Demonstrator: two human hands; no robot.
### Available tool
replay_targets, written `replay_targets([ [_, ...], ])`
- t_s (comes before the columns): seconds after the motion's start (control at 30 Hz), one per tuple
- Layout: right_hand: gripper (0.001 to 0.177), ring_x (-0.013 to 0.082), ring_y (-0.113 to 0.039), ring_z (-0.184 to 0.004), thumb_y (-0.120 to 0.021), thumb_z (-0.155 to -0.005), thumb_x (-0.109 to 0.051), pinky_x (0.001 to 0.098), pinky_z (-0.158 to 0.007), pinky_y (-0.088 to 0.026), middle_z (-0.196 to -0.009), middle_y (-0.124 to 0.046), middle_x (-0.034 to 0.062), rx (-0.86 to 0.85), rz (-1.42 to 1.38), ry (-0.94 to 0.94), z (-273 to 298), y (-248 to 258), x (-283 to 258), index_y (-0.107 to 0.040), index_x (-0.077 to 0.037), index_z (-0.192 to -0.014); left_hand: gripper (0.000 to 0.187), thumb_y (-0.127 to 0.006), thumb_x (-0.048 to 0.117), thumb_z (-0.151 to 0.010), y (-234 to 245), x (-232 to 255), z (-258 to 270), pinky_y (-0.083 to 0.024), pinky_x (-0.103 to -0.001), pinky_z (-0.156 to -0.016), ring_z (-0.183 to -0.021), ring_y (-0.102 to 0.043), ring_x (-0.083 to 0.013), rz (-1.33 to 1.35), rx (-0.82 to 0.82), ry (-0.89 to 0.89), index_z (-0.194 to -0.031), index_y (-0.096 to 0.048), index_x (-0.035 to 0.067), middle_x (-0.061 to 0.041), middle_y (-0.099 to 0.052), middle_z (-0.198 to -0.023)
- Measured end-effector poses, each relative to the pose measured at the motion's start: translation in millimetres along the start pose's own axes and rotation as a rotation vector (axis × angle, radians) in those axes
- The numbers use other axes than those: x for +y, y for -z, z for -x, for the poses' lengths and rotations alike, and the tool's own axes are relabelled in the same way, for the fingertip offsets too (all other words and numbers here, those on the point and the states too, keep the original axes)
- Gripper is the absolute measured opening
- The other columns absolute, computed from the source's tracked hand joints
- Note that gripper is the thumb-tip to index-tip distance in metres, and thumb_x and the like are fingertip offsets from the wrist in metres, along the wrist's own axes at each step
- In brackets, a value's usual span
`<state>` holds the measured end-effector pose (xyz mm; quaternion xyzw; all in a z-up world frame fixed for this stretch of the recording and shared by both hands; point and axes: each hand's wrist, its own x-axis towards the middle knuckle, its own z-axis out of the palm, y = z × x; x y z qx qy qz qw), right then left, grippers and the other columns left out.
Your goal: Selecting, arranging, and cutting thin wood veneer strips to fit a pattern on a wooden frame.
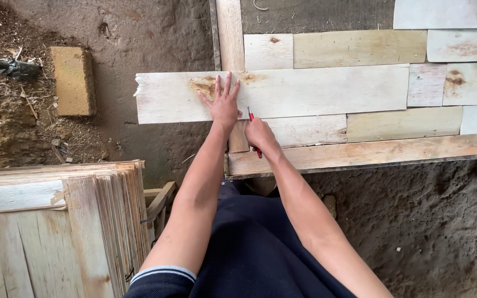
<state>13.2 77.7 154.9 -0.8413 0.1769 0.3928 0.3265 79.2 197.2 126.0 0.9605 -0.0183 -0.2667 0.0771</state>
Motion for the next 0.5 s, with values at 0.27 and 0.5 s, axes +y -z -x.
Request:
replay_targets([
  [0.27,0.047,0.0312,-0.069,-0.046,-0.030,-0.101,-0.018,0.0443,-0.050,-0.060,-0.069,-0.069,0.0247,-0.015,0.027,-0.013,9,-13,12,-0.064,0.015,-0.105,0.107,-0.088,0.037,-0.078,0,0,0,-0.002,-0.091,-0.107,-0.158,0.011,-0.0262,0.005,0.015,-0.003,-0.163,-0.022,0.037,0.010,0.007,-0.172],
  [0.5,0.046,0.0318,-0.068,-0.046,-0.032,-0.100,-0.013,0.0425,-0.049,-0.058,-0.069,-0.068,0.0279,-0.020,-0.016,-0.006,33,-7,4,-0.065,0.018,-0.105,0.103,-0.086,0.039,-0.080,-1,1,0,-0.009,-0.091,-0.109,-0.158,0.010,-0.0259,-0.024,0.013,0.004,-0.162,-0.023,0.037,0.010,0.009,-0.172],
])
